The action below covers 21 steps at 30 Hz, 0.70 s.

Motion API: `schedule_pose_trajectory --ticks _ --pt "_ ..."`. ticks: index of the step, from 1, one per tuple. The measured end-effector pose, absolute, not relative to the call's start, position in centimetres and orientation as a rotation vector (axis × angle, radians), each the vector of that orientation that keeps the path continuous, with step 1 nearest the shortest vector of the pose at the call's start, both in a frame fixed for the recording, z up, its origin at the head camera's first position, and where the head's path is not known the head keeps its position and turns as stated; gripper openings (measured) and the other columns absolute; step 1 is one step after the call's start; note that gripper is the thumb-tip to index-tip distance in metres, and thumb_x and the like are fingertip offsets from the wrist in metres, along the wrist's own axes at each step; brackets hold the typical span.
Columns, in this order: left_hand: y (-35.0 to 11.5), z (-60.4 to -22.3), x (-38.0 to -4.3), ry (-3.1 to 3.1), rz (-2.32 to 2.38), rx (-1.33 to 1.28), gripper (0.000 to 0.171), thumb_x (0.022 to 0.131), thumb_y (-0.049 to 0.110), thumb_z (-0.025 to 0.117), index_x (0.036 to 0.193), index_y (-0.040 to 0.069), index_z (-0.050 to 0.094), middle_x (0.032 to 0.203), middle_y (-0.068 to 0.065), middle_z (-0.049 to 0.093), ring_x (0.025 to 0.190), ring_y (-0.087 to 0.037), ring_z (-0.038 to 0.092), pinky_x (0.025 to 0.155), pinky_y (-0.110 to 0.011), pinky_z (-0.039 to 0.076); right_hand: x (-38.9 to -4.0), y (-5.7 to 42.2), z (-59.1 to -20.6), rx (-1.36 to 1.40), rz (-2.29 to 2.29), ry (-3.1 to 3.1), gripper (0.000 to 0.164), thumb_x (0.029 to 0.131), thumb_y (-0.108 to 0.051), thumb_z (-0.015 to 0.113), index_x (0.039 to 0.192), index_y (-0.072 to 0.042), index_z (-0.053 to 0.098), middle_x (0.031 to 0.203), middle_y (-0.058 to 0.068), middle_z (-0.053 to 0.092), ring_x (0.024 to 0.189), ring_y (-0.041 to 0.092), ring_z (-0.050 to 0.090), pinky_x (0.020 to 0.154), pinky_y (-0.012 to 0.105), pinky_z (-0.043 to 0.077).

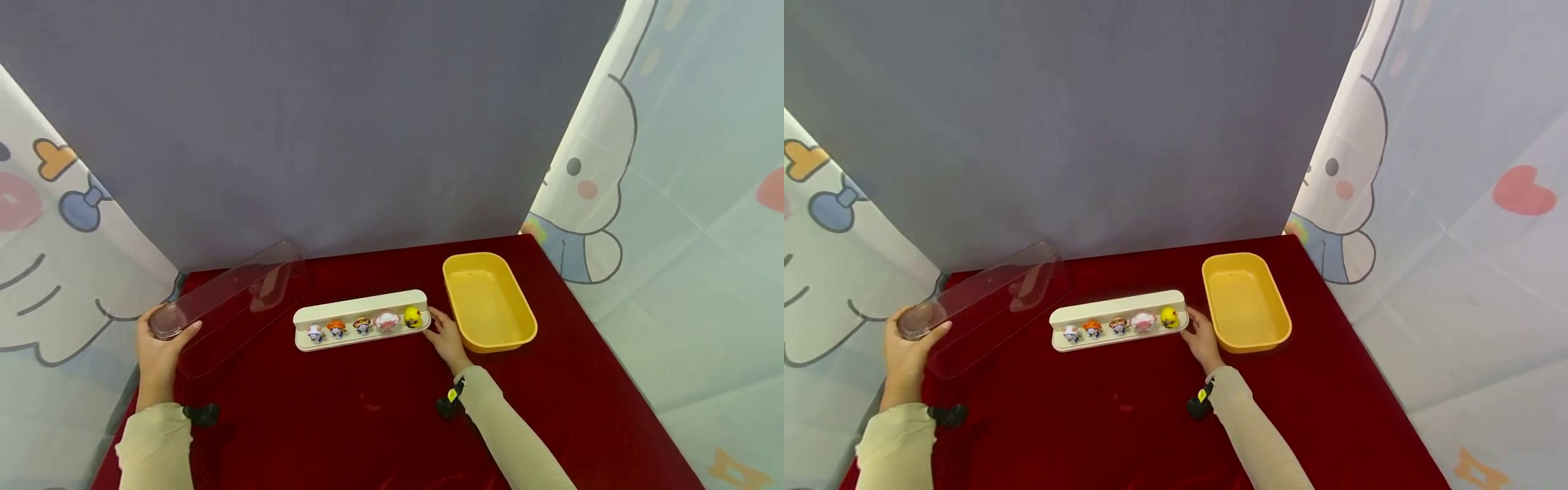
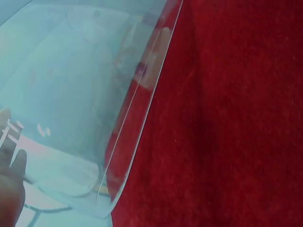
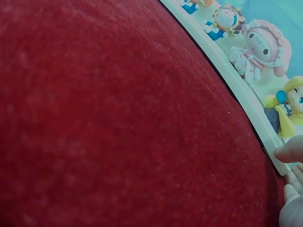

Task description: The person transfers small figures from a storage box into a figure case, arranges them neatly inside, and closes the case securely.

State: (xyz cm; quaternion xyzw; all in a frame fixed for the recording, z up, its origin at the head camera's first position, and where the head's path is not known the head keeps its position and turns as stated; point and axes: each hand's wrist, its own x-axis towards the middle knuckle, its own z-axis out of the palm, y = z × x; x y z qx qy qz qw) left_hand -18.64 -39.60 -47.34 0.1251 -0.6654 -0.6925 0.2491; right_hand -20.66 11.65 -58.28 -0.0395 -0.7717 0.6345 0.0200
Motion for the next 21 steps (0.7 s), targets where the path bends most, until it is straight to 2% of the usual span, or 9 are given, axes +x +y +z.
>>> schedule_pose_trajectory --ticks 4,14,21 --pt "-39.0 -46.8 -18.9 -1.851 -1.821 0.385 0.072 0.067 -0.013 0.077 0.127 0.013 0.047 0.117 0.004 0.052 0.102 -0.007 0.049 0.072 -0.005 0.045 -20.7 11.7 -58.2 -0.109 1.982 -2.383 0.057 0.083 0.012 0.06 0.137 0.005 0.043 0.141 0.022 0.042 0.133 0.035 0.037 0.109 0.045 0.031" --pt "-38.2 -46.2 -19.3 -1.794 -1.814 0.389 0.068 0.067 -0.008 0.079 0.124 0.012 0.048 0.116 0.002 0.056 0.103 -0.008 0.05 0.073 -0.006 0.045 -20.8 11.7 -58.3 -0.12 1.983 -2.384 0.057 0.083 0.011 0.06 0.137 0.004 0.043 0.141 0.022 0.043 0.133 0.034 0.037 0.11 0.044 0.031" --pt "-38.0 -46.5 -19.4 -1.768 -1.809 0.354 0.066 0.068 -0.008 0.078 0.124 0.01 0.05 0.115 0.001 0.057 0.097 -0.007 0.053 0.069 -0.007 0.046 -20.4 11.7 -57.7 -0.077 1.997 -2.361 0.055 0.083 0.014 0.058 0.135 0.01 0.043 0.137 0.028 0.044 0.131 0.039 0.037 0.109 0.047 0.031"
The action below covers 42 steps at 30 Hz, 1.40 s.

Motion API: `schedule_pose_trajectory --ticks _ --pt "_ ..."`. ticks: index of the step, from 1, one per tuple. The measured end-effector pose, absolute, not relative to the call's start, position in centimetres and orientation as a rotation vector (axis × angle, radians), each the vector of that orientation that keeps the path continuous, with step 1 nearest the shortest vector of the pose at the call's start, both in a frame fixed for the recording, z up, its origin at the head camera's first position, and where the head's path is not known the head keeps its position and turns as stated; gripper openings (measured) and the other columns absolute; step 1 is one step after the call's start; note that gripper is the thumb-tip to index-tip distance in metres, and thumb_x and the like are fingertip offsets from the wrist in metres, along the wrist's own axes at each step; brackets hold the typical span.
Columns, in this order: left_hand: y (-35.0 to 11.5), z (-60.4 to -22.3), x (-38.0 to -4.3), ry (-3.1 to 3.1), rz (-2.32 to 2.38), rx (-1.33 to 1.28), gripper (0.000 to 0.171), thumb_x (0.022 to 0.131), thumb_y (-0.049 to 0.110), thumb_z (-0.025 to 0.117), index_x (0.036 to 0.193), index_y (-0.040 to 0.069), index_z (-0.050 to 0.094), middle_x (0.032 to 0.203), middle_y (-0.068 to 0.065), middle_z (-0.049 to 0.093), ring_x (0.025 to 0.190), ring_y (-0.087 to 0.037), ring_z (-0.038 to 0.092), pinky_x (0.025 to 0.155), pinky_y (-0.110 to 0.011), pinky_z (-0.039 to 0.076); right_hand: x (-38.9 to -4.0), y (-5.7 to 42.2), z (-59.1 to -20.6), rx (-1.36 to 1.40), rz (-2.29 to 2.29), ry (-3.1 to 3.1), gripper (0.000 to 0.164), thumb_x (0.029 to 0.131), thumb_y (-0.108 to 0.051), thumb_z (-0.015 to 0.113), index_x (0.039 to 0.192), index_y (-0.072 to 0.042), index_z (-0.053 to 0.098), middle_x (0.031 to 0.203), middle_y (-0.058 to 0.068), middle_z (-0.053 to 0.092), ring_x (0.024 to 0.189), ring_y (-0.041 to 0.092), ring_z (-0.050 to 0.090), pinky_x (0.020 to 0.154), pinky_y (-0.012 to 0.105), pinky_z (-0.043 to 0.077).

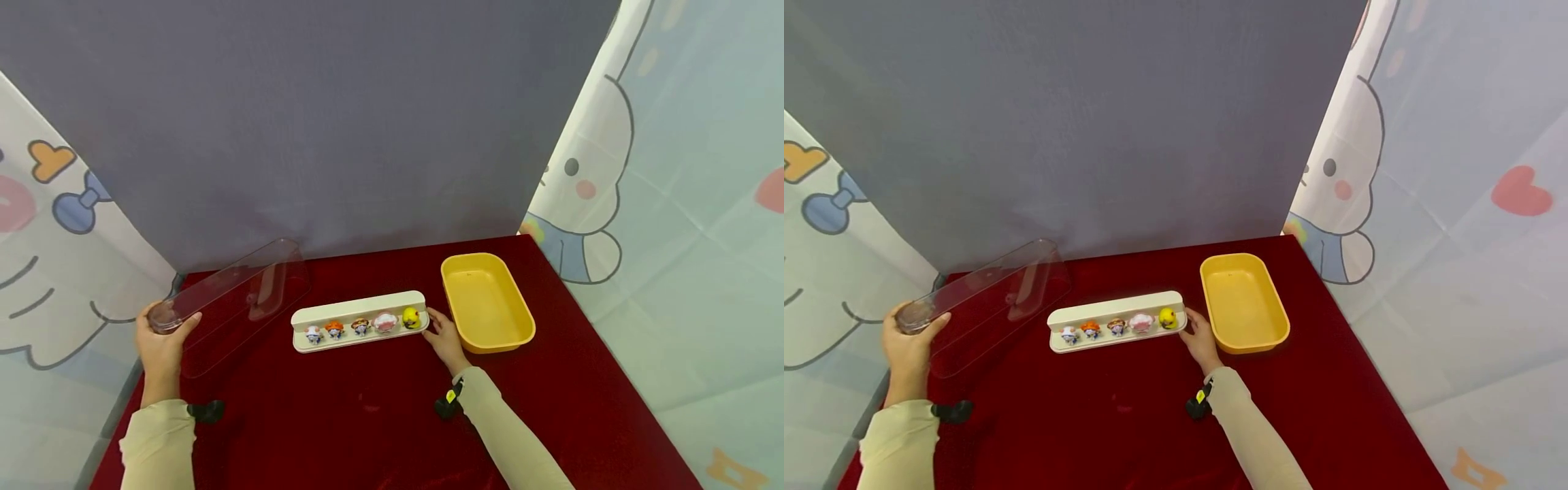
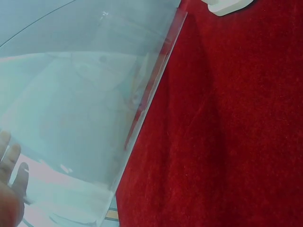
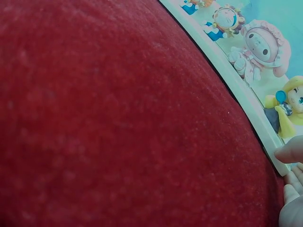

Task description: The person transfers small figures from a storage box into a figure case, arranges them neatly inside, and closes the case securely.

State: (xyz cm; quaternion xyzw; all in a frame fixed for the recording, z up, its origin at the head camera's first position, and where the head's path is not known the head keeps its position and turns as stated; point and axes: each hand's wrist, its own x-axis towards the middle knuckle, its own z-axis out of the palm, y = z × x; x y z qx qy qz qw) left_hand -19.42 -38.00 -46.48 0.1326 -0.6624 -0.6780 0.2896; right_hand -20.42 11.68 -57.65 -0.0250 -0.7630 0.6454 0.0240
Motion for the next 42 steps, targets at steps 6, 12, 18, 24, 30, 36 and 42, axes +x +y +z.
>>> schedule_pose_trajectory --ticks 6,12,18,24,30,36,42 --pt "-37.8 -46.5 -19.6 -1.716 -1.823 0.32 0.066 0.065 -0.012 0.078 0.123 0.006 0.051 0.114 -0.001 0.059 0.097 -0.008 0.054 0.07 -0.008 0.047 -19.8 11.6 -55.6 -0.033 2.011 -2.359 0.054 0.083 0.015 0.058 0.134 0.014 0.04 0.137 0.032 0.042 0.131 0.042 0.035 0.109 0.05 0.03" --pt "-37.7 -46.4 -19.6 -1.712 -1.812 0.304 0.065 0.065 -0.013 0.078 0.122 0.006 0.053 0.113 0.0 0.06 0.099 -0.009 0.055 0.07 -0.008 0.047 -20.9 11.7 -58.0 -0.067 1.978 -2.382 0.056 0.084 0.012 0.06 0.137 0.008 0.042 0.139 0.027 0.043 0.132 0.038 0.036 0.109 0.047 0.031" --pt "-37.6 -46.3 -19.6 -1.729 -1.784 0.302 0.065 0.064 -0.012 0.079 0.121 0.005 0.054 0.11 0.001 0.061 0.096 -0.008 0.056 0.07 -0.007 0.047 -20.7 11.5 -58.1 -0.108 1.974 -2.388 0.056 0.083 0.012 0.06 0.136 0.007 0.044 0.138 0.025 0.045 0.132 0.036 0.038 0.109 0.045 0.032" --pt "-37.6 -46.4 -19.6 -1.673 -1.821 0.221 0.065 0.063 -0.016 0.077 0.122 0.001 0.054 0.109 -0.001 0.061 0.097 -0.01 0.055 0.07 -0.008 0.048 -20.5 11.5 -58.2 -0.088 1.988 -2.377 0.055 0.084 0.012 0.059 0.136 0.008 0.043 0.138 0.027 0.044 0.132 0.037 0.038 0.109 0.047 0.031" --pt "-37.2 -45.8 -19.5 -1.63 -1.866 0.168 0.061 0.064 -0.02 0.074 0.119 0.002 0.056 0.111 -0.004 0.06 0.099 -0.012 0.054 0.07 -0.009 0.05 -20.6 11.6 -58.1 -0.075 1.998 -2.365 0.054 0.084 0.012 0.059 0.136 0.008 0.043 0.138 0.026 0.044 0.132 0.037 0.037 0.109 0.048 0.03" --pt "-36.6 -45.0 -19.7 -1.583 -1.909 0.138 0.064 0.064 -0.022 0.072 0.12 0.002 0.054 0.113 -0.006 0.06 0.102 -0.014 0.053 0.07 -0.01 0.051 -20.8 11.9 -57.8 -0.063 2.029 -2.363 0.055 0.083 0.014 0.059 0.135 0.01 0.042 0.138 0.028 0.043 0.132 0.039 0.036 0.109 0.048 0.03" --pt "-36.1 -44.6 -19.8 -1.517 -1.945 0.134 0.065 0.063 -0.026 0.069 0.121 0.001 0.054 0.114 -0.009 0.059 0.1 -0.017 0.053 0.069 -0.013 0.053 -20.7 11.9 -57.9 -0.061 2.038 -2.361 0.054 0.083 0.015 0.059 0.134 0.012 0.042 0.137 0.031 0.043 0.131 0.042 0.036 0.108 0.052 0.03"
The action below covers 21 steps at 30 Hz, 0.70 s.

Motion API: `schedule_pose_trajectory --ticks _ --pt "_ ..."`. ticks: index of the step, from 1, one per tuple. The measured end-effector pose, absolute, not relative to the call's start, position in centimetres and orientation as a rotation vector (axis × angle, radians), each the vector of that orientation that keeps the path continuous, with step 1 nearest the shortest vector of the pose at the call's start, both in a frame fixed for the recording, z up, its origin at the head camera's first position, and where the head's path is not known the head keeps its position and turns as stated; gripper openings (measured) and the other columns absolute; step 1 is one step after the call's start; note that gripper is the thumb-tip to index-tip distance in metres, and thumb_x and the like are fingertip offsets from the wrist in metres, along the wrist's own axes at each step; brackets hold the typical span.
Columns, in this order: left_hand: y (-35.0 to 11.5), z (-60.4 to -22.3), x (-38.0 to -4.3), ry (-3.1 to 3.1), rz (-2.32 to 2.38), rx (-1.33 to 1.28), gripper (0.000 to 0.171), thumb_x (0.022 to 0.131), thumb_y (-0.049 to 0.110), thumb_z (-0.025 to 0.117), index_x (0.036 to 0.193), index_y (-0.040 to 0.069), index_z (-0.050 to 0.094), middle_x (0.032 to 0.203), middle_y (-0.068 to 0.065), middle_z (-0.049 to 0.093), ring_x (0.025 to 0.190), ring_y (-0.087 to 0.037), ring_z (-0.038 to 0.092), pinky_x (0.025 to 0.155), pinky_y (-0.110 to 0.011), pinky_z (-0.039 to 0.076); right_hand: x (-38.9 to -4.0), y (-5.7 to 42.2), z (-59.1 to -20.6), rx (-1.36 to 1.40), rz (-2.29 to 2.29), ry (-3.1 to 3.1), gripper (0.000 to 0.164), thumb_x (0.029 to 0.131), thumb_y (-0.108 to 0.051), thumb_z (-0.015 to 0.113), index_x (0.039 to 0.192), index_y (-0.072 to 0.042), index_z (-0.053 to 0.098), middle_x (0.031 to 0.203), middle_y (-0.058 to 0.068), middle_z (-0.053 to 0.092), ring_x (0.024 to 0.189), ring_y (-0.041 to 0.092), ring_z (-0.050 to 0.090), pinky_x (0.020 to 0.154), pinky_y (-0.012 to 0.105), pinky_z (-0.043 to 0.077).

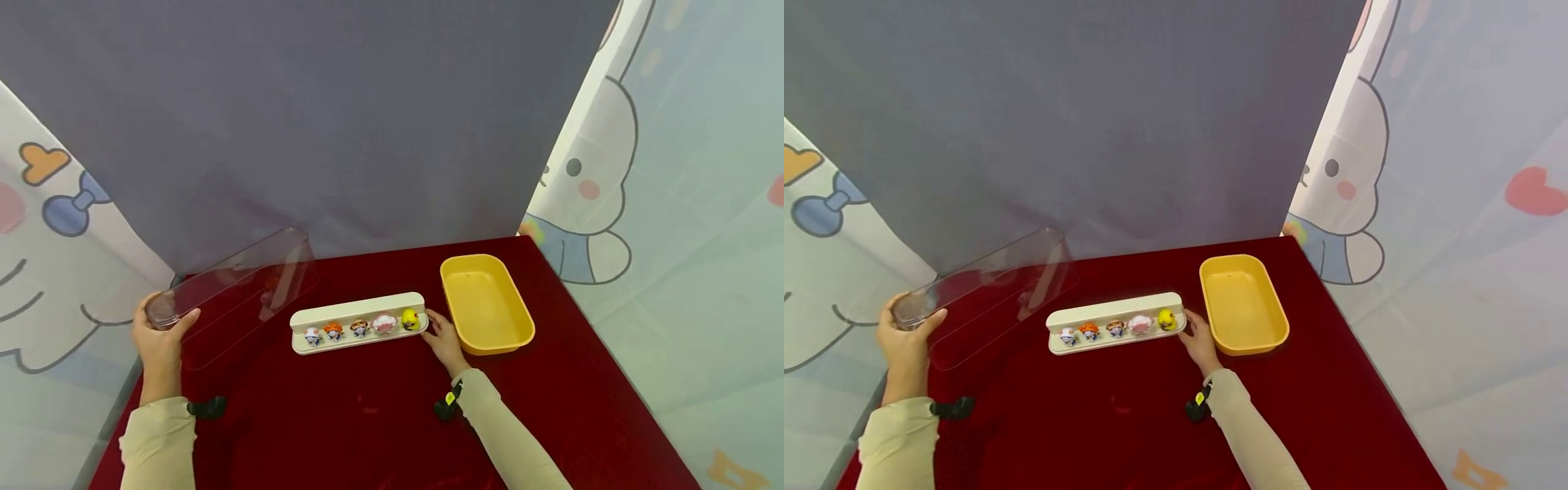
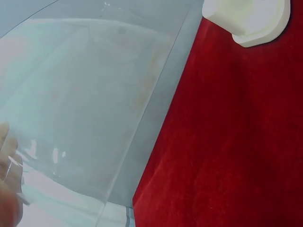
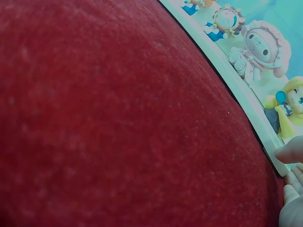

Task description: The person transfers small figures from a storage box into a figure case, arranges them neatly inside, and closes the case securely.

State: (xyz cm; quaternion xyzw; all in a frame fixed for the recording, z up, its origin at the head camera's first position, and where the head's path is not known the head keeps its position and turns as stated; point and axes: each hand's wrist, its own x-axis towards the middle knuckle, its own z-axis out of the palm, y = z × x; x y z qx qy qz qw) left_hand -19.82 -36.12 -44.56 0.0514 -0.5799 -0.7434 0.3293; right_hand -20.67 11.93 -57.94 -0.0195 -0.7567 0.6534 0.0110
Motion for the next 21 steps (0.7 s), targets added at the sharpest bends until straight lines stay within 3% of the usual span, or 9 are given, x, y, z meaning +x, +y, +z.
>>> schedule_pose_trajectory --ticks 6,21 --pt "-35.6 -43.8 -19.7 -1.456 -1.991 0.114 0.065 0.063 -0.028 0.067 0.12 0.002 0.055 0.113 -0.011 0.059 0.096 -0.017 0.054 0.065 -0.014 0.054 -20.6 11.7 -58.2 -0.107 1.983 -2.391 0.055 0.084 0.012 0.06 0.136 0.007 0.044 0.139 0.025 0.044 0.132 0.036 0.038 0.109 0.046 0.032" --pt "-33.4 -42.7 -19.6 -1.31 -2.029 -0.219 0.064 0.058 -0.033 0.063 0.118 -0.011 0.053 0.109 -0.018 0.061 0.094 -0.021 0.057 0.067 -0.019 0.056 -20.5 11.8 -58.2 -0.09 1.966 -2.382 0.055 0.083 0.012 0.06 0.136 0.007 0.044 0.138 0.025 0.045 0.131 0.036 0.039 0.108 0.047 0.032"
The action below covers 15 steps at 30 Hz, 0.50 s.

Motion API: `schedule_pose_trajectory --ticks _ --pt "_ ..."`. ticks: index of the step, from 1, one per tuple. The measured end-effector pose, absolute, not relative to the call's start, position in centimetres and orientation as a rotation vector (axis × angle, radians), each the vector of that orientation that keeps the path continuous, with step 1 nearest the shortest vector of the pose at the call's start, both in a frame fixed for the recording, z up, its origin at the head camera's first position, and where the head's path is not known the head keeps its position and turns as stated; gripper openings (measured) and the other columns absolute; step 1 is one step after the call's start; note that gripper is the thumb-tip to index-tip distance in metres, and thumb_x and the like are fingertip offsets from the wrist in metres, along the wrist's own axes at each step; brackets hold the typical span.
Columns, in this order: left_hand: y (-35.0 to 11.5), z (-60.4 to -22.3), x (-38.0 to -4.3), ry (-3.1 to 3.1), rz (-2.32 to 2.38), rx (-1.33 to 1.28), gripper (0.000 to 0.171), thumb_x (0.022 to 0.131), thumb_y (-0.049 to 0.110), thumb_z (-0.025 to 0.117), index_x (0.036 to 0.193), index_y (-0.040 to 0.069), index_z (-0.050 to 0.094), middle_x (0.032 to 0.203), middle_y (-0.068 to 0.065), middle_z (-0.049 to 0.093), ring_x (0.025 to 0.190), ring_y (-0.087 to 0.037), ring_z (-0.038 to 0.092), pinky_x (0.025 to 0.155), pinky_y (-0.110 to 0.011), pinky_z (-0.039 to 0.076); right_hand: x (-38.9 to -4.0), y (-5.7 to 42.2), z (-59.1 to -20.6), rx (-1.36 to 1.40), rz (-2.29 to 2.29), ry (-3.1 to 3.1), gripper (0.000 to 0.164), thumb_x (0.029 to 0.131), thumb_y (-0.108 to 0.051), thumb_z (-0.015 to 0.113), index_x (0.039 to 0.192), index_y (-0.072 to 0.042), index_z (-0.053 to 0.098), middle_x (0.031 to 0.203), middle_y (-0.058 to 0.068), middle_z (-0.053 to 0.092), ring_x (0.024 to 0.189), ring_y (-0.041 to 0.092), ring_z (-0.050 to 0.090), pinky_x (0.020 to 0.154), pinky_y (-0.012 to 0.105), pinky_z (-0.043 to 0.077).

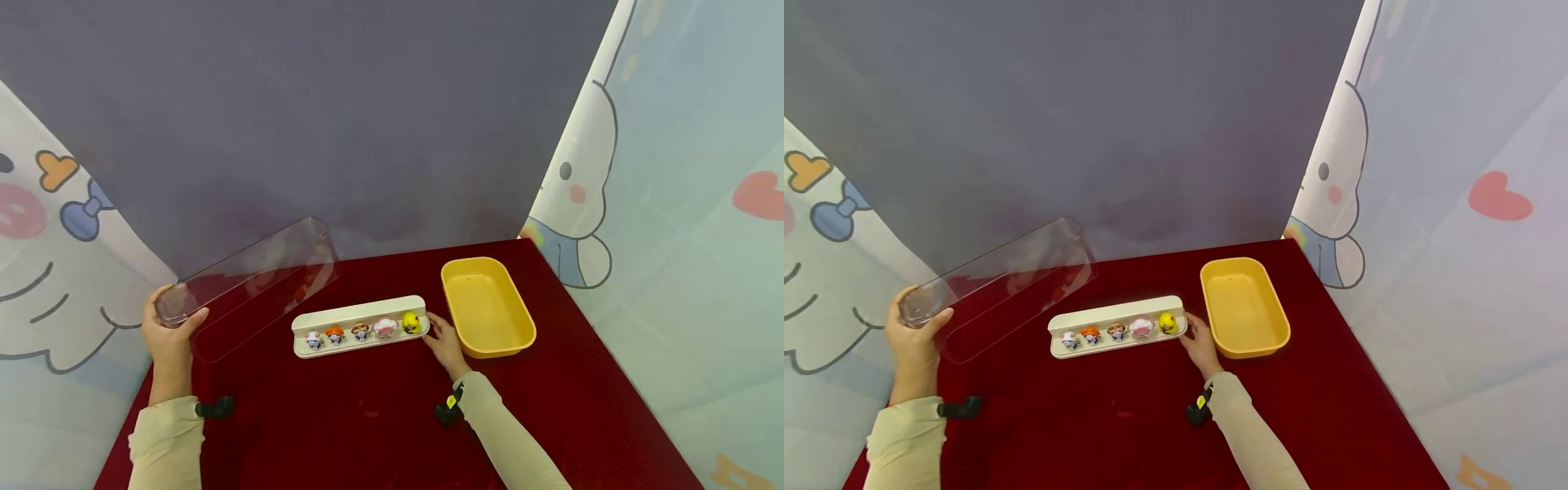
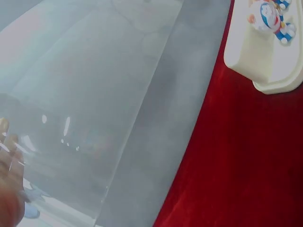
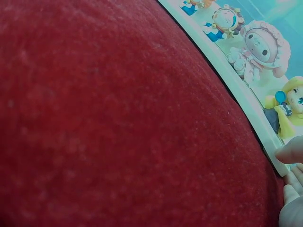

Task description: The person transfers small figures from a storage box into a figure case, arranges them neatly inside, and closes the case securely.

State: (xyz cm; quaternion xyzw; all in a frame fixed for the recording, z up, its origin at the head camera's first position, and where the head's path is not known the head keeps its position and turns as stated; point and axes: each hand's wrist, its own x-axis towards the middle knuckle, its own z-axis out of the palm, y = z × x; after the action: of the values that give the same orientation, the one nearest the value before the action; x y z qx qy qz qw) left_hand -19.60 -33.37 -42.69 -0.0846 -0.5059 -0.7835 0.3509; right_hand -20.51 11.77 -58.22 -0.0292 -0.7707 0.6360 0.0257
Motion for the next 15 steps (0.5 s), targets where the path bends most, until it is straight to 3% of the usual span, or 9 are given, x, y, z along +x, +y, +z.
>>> schedule_pose_trajectory --ticks 10,15 --pt "-31.8 -42.7 -20.4 -1.299 -2.059 -0.432 0.065 0.059 -0.034 0.058 0.122 -0.018 0.046 0.111 -0.021 0.061 0.102 -0.025 0.054 0.075 -0.023 0.051 -20.5 11.9 -58.5 -0.093 1.966 -2.382 0.055 0.084 0.012 0.06 0.136 0.006 0.044 0.138 0.025 0.045 0.132 0.037 0.038 0.108 0.047 0.032" --pt "-31.2 -42.3 -21.0 -1.304 -2.076 -0.487 0.065 0.06 -0.033 0.058 0.123 -0.016 0.047 0.112 -0.02 0.061 0.104 -0.026 0.054 0.081 -0.025 0.05 -20.7 11.8 -58.5 -0.092 1.963 -2.379 0.055 0.083 0.012 0.06 0.136 0.006 0.045 0.138 0.024 0.045 0.132 0.036 0.038 0.109 0.046 0.032"
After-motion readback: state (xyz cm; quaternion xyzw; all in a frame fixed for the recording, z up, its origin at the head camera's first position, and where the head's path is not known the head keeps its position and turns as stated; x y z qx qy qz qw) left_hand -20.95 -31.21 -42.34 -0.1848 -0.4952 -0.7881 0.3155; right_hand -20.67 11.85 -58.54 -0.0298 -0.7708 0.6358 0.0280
